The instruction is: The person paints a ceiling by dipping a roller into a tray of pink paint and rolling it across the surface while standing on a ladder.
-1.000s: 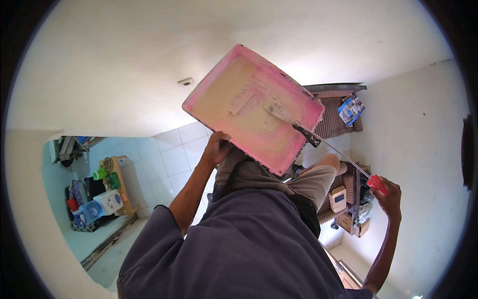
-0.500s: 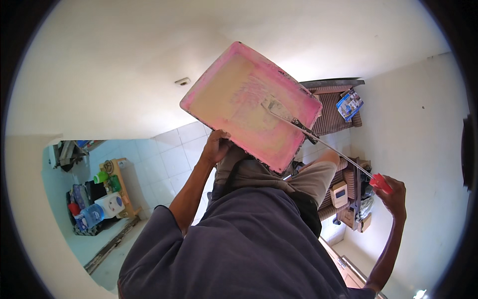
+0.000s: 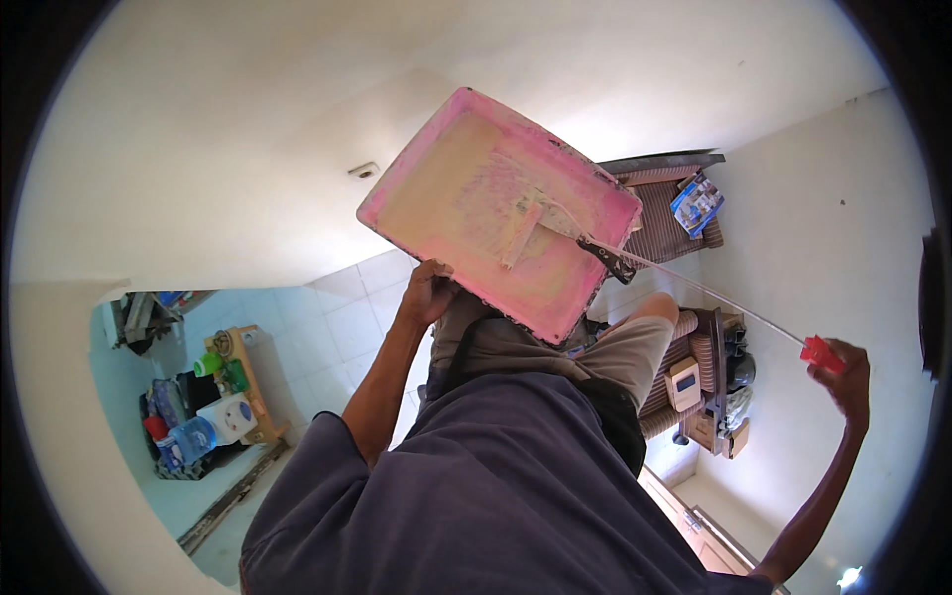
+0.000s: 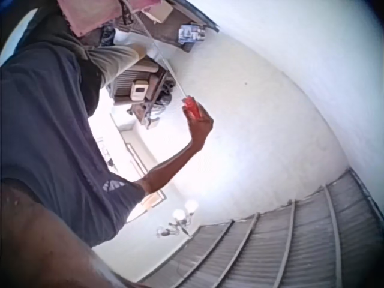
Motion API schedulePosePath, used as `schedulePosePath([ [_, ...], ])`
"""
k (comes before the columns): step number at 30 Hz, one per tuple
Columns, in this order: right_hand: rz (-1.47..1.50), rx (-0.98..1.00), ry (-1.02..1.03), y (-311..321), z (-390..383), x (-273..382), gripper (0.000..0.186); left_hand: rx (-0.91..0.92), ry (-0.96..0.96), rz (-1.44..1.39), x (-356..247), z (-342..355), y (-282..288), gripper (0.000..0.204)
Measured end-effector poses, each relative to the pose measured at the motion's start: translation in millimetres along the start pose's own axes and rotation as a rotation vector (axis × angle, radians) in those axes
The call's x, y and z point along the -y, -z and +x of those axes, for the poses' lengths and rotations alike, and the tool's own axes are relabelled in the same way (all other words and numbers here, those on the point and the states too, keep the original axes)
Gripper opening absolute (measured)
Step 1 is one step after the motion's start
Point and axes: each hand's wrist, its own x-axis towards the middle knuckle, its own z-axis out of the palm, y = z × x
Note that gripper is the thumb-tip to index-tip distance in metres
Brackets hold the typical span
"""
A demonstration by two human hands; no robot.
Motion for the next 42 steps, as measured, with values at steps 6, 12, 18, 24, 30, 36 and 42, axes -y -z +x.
schedulePosePath([
  [6,-0.18,-0.024,0.167,35.8,60.4,4.1,0.037,0.231,-0.002,-0.099,-1.8,3.9,25.5,0.035],
  [12,-0.336,-0.109,0.304,96.2,141.9,-8.2,0.041,0.002,0.013,0.051,-6.9,5.8,-6.3,0.042],
  [18,-0.215,-0.016,0.135,71.9,168.1,66.4,0.05,-0.019,0.01,0.072,-7.8,5.0,-1.7,0.04],
  [24,-0.186,-0.031,0.273,8.6,170.1,43.5,0.045,-0.066,0.023,0.097,-16.3,-6.3,-35.8,0.005],
  [30,-0.139,0.001,0.235,-77.1,122.1,-3.0,0.03,-0.222,0.03,0.089,-8.6,-8.1,-21.3,0.012],
  [36,0.017,-0.379,0.428,-176.7,61.2,-58.4,0.044,-0.182,0.028,0.002,-4.1,-5.0,-6.6,0.012],
  [42,0.623,-0.465,0.059,-206.7,28.6,29.8,0.027,-0.116,0.061,-0.114,-15.0,-7.0,-19.4,0.005],
])
